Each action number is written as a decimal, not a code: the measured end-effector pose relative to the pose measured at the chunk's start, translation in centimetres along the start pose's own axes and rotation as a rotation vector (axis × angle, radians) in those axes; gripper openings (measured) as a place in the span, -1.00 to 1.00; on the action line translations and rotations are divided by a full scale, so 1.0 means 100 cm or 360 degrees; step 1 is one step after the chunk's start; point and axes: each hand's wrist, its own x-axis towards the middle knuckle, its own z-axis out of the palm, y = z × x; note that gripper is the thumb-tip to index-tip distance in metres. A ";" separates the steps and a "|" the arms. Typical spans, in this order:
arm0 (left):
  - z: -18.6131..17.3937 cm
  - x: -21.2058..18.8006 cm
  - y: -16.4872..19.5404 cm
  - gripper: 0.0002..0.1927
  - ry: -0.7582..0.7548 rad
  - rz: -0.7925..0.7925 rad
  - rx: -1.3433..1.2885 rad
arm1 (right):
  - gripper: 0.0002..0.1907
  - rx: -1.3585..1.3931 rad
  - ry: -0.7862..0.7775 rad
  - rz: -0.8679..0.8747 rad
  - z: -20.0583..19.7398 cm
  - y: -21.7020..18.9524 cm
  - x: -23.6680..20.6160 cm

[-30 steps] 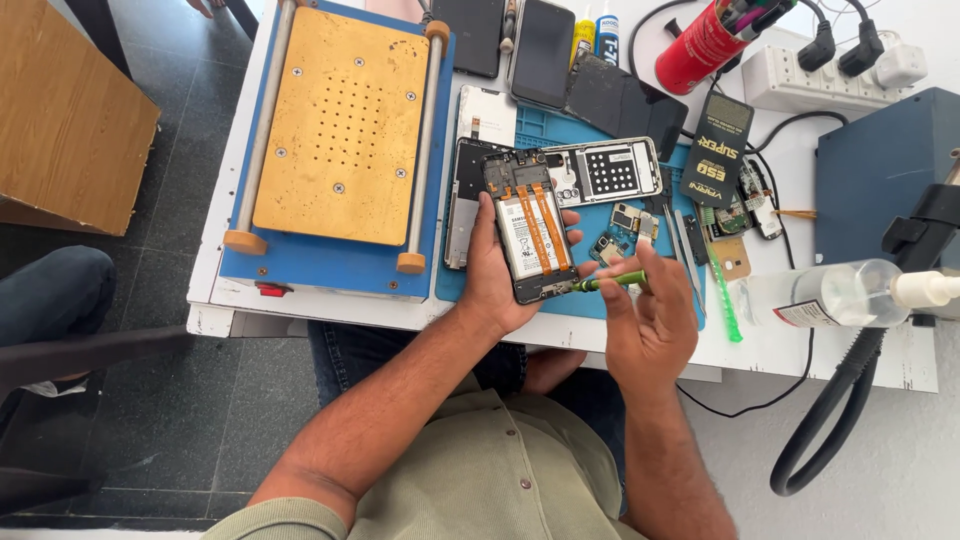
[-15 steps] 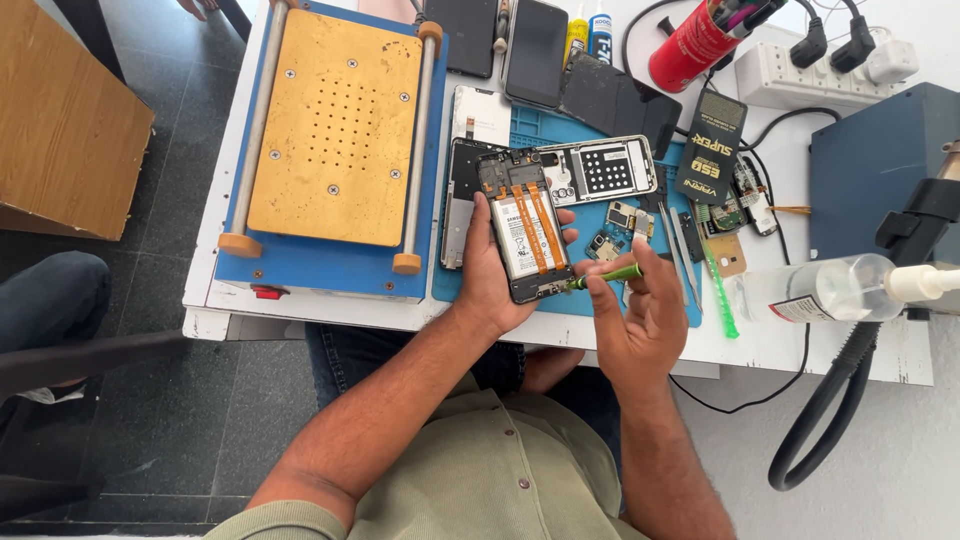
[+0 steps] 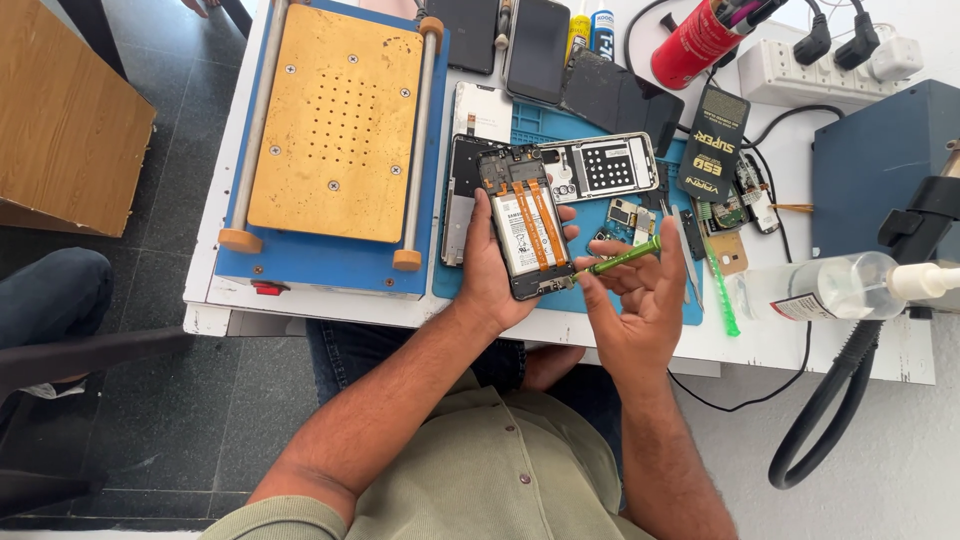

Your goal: The person removes a battery from a smartphone, then uses a metal tool to pry open the back cover of another phone. They place the back cover aside and use a green screwdriver to remove screws from the phone's internal frame.

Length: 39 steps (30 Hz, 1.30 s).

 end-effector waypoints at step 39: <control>-0.004 0.003 -0.003 -0.12 -0.0015 -0.0033 -0.0010 | -0.69 -0.0014 -0.0007 0.0070 0.012 0.000 0.006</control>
